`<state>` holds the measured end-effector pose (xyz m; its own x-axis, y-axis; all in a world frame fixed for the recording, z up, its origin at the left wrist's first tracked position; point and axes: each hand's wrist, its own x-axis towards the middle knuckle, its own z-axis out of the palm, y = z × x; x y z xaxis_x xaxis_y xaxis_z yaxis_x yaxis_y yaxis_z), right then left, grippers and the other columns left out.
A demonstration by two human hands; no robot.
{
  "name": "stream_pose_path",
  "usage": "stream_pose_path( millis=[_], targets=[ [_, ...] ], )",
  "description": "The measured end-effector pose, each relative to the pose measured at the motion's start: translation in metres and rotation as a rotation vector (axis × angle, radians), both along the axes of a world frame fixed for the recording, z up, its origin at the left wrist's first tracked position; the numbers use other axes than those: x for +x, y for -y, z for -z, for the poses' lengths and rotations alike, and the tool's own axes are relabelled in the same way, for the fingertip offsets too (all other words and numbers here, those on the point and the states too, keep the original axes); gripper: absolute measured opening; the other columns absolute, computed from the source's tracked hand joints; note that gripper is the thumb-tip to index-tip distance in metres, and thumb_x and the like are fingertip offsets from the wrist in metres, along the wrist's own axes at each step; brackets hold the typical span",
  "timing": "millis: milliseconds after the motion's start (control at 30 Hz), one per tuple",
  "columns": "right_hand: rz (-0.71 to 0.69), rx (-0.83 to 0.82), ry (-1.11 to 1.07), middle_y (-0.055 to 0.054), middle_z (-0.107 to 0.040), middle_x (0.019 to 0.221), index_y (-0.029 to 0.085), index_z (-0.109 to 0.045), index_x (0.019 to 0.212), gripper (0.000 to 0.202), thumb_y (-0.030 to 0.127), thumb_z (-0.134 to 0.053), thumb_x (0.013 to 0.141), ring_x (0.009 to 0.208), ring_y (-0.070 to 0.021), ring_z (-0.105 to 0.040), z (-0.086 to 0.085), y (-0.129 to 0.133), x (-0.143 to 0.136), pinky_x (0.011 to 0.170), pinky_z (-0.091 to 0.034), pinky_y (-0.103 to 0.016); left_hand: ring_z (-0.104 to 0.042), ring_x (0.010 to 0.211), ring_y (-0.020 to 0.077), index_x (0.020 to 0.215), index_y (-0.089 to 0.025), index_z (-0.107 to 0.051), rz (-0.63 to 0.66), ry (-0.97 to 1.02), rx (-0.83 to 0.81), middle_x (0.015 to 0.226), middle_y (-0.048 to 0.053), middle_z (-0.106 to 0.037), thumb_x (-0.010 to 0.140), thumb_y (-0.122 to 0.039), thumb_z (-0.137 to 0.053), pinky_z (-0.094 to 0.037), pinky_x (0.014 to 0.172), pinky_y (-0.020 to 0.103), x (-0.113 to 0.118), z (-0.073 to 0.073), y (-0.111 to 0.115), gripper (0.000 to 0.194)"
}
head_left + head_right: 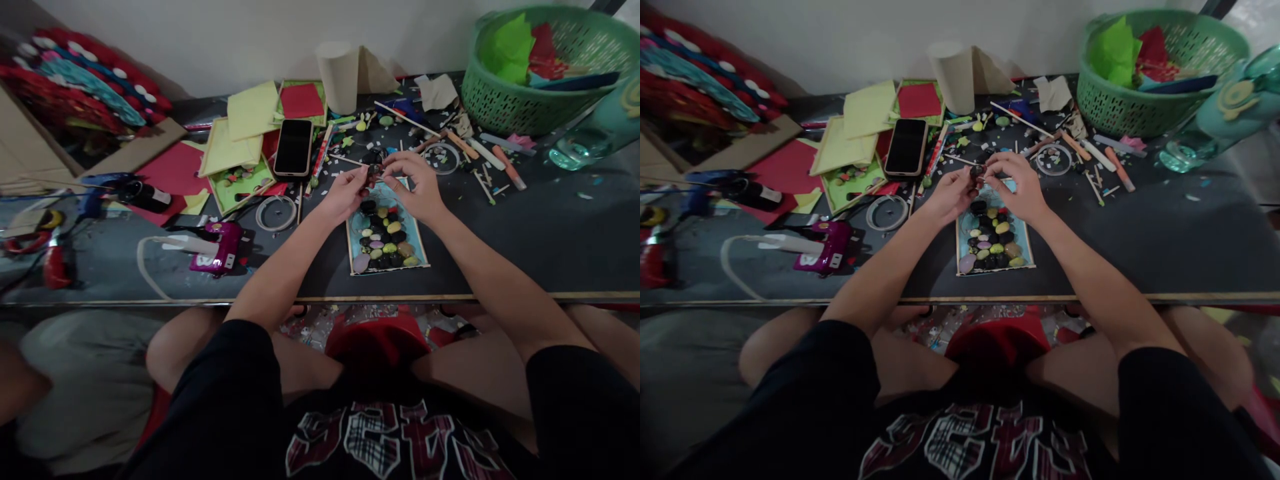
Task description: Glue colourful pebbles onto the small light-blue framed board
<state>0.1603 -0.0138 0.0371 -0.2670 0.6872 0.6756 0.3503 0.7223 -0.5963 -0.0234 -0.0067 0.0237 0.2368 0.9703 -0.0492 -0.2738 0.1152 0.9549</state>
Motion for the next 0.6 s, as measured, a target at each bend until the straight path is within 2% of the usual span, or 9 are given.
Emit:
stream_pose_path(
  millis=[300,600],
  targets=[
    [0.009,-0.057,-0.022,-0.006,-0.072,0.110,0.023,-0.070,0.087,0.043,0.064,-0.057,0.094,0.107,-0.0226,-0.067,0.002,-0.001,0.001,0.102,-0.050,-0.046,-0.063,0.073,0.0081,0.087,-0.014,-0.073,0.035,-0.038,-0.008,0.079,0.002,-0.071,0.094,-0.047,-0.068,-0.046,0.065,0.019,0.002,-0.004,0.004,0.034],
    [0.110,-0.191,-0.078,-0.007,-0.072,0.108,0.024,-0.073,0.080,0.052,0.074,-0.062,0.084,0.104,-0.0237,-0.067,0.000,0.004,-0.001,0.093,-0.054,-0.044,-0.063,0.072,0.0104,0.103,-0.022,-0.077,0.097,-0.154,0.204,0.082,0.001,-0.071,0.085,-0.061,-0.073,-0.047,0.060,0.020,-0.003,0.017,-0.005,0.043]
  ],
)
